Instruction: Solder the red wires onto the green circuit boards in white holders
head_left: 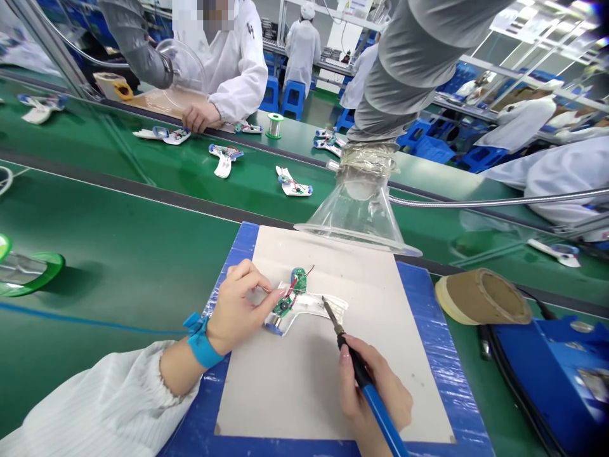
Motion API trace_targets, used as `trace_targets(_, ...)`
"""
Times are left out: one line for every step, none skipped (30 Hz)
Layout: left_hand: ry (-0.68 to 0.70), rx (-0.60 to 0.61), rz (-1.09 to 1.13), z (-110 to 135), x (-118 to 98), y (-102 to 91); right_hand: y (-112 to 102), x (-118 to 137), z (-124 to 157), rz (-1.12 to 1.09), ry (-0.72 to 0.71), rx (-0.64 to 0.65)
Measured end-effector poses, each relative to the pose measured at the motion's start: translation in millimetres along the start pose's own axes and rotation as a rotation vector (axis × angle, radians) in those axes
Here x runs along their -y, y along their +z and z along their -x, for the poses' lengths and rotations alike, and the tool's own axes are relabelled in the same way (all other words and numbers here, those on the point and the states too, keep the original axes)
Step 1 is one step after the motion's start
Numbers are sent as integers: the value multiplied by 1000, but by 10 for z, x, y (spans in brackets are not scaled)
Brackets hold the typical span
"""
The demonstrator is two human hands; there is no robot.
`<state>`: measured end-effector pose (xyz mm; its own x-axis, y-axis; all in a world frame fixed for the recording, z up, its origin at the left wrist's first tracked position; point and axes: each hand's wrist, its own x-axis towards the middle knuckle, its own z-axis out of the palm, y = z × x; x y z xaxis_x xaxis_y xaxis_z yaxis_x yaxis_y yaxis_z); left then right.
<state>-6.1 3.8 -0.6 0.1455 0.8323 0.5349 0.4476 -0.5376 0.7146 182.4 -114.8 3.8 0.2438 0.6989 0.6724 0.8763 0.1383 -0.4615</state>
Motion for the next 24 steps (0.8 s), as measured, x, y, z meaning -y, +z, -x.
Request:
trace_targets(1,2,-3,-1,3,2,-1,1,0,0,0,2)
trace_targets(1,6,-4,-2,6,4,-1,3,0,0,0,3)
trace_targets(1,10,-2,-3,8,6,-1,4,1,-3,-1,6)
trace_targets(-1,13,1,-3,10,9,0,5,2,-10,0,9)
trace_targets(-2,15,3,-3,11,11,1,4,4,-15,1,11)
trace_targets(-4,15,4,-2,13,13,2,2,8,-18,2,13)
trace_targets(-5,15,5,0,14,15,3,-1,11,-20,3,14)
trace_targets(-7,15,5,2,16,16,3,-6,15,-20,2,12)
trace_targets(-9,15,4,5,18,17,3,-10,18,-18,2,11)
trace_targets(-11,14,4,8,20,18,2,-14,20,-16,0,11)
trace_targets(-13,15,4,11,22,18,1,-17,20,-16,-3,13)
trace_targets(-12,15,4,13,23,19,0,-19,19,-14,-7,16)
trace_targets(-11,15,4,14,24,20,-1,-20,17,-10,-10,17)
trace_targets(-10,15,6,14,24,22,-1,-19,14,-3,-13,16)
trace_targets(-9,16,8,14,24,23,-1,-18,12,6,-14,14)
trace_targets(-10,17,8,13,23,24,-1,-16,10,14,-15,12)
trace_targets(-10,18,8,12,21,25,-1,-14,10,22,-14,11)
trace_targets(-11,19,8,11,20,25,0,-12,12,25,-12,12)
trace_targets(-12,16,7,9,20,24,0,-11,16,25,-6,11)
trace_targets(-10,12,4,8,20,22,0,-11,21,23,6,7)
trace_targets(-5,5,-1,6,20,20,0,-12,28,20,29,-2)
trace_targets(3,0,-8,3,22,18,1,-14,35,22,62,-15)
trace_targets(12,-4,-16,0,25,15,2,-17,41,32,101,-28)
trace_targets(20,-6,-23,-3,29,12,5,-20,43,46,141,-40)
